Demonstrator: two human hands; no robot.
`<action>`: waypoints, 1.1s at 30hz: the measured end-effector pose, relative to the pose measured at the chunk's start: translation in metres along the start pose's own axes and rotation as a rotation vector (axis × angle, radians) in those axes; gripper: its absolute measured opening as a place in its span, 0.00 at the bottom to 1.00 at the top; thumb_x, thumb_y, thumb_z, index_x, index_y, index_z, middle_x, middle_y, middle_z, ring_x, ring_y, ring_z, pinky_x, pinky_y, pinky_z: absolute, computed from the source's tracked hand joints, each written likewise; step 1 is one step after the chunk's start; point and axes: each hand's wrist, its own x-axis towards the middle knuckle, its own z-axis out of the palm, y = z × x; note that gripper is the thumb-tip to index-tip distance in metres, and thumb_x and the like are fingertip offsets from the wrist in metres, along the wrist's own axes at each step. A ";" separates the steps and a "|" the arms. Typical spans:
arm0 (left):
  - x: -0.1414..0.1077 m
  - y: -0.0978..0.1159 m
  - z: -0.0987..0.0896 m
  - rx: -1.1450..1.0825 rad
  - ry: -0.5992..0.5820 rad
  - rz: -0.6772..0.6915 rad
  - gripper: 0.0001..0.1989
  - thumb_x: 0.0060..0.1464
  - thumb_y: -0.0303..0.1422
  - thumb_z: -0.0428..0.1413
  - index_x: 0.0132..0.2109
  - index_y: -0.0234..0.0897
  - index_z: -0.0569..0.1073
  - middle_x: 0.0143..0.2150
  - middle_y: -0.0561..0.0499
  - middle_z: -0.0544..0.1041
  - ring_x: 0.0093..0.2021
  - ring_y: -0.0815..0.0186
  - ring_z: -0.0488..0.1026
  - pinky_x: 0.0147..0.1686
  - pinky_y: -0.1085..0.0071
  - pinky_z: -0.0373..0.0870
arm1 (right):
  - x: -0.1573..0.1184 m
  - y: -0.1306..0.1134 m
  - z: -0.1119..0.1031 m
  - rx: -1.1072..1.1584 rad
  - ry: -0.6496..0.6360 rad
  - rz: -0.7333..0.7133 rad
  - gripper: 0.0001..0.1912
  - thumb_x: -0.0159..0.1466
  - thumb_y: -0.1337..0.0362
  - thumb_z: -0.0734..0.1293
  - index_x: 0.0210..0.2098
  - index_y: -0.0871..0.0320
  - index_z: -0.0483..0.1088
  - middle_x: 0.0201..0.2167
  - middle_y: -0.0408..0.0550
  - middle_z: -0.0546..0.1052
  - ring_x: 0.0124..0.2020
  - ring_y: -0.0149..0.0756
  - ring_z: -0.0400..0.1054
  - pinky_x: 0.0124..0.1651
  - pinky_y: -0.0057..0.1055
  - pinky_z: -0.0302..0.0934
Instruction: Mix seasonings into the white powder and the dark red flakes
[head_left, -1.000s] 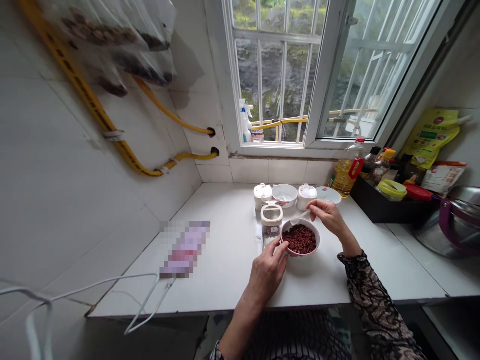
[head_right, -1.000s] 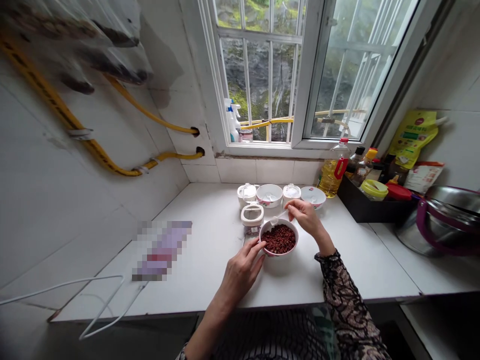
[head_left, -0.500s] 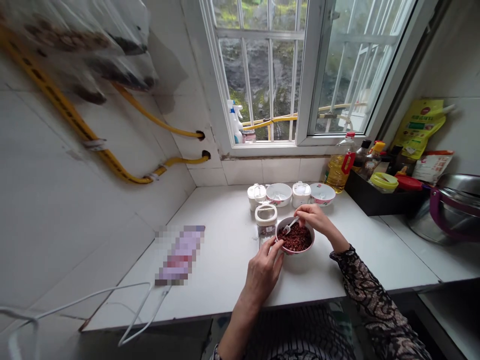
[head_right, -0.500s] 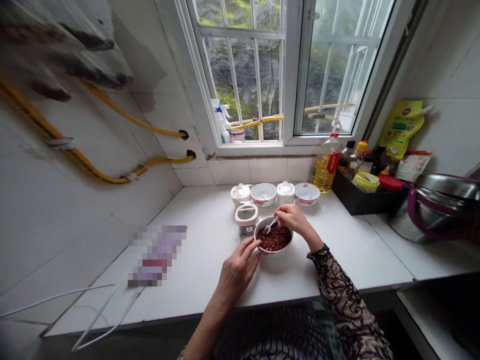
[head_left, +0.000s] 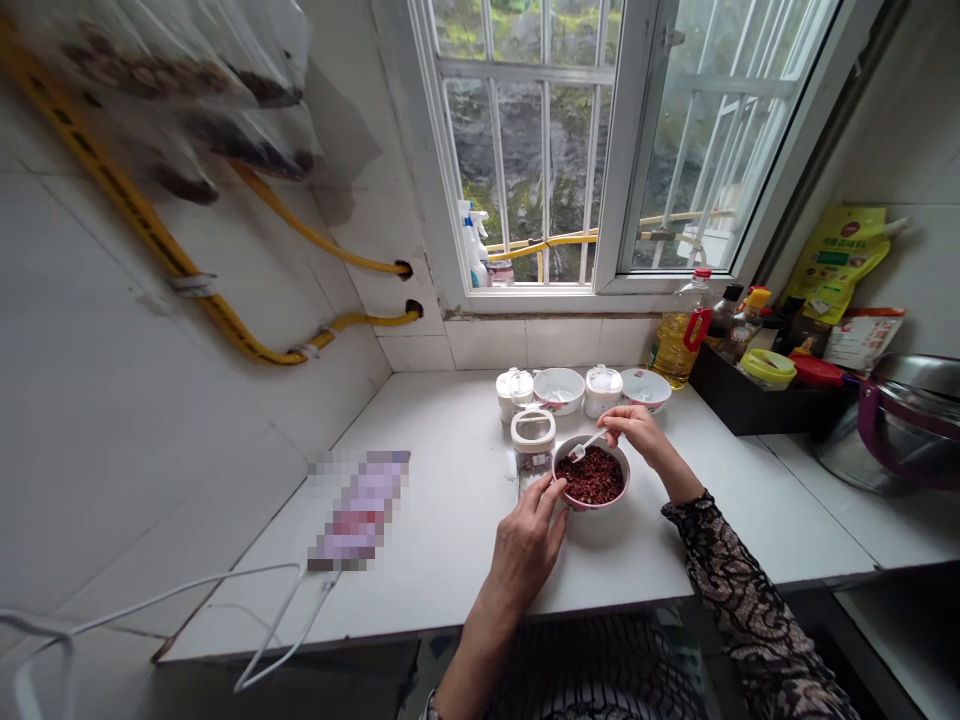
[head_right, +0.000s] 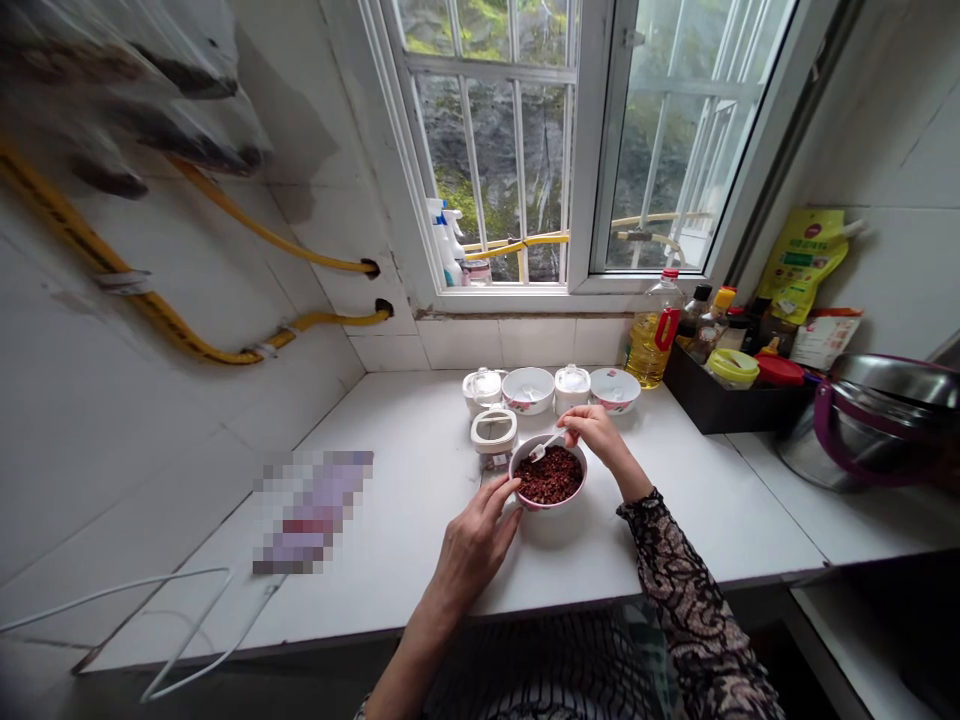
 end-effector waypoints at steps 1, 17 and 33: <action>0.000 0.001 -0.001 -0.011 -0.001 -0.004 0.20 0.60 0.25 0.52 0.59 0.40 0.64 0.54 0.44 0.75 0.52 0.60 0.76 0.46 0.66 0.78 | 0.001 0.000 -0.001 0.011 0.004 0.004 0.10 0.50 0.59 0.68 0.24 0.60 0.75 0.12 0.43 0.71 0.17 0.31 0.64 0.26 0.30 0.59; 0.002 0.002 -0.001 0.001 0.007 -0.003 0.18 0.59 0.24 0.52 0.56 0.42 0.67 0.53 0.44 0.75 0.50 0.60 0.77 0.43 0.68 0.78 | -0.010 -0.015 0.057 -0.529 0.059 -0.644 0.08 0.65 0.66 0.61 0.35 0.54 0.73 0.26 0.46 0.78 0.33 0.39 0.70 0.54 0.43 0.57; 0.000 0.001 0.000 0.005 -0.009 -0.001 0.18 0.60 0.25 0.51 0.56 0.41 0.66 0.53 0.44 0.74 0.50 0.60 0.76 0.42 0.67 0.78 | -0.009 -0.001 0.024 -0.414 0.006 -0.213 0.09 0.51 0.69 0.59 0.22 0.56 0.71 0.13 0.39 0.69 0.18 0.32 0.61 0.27 0.28 0.56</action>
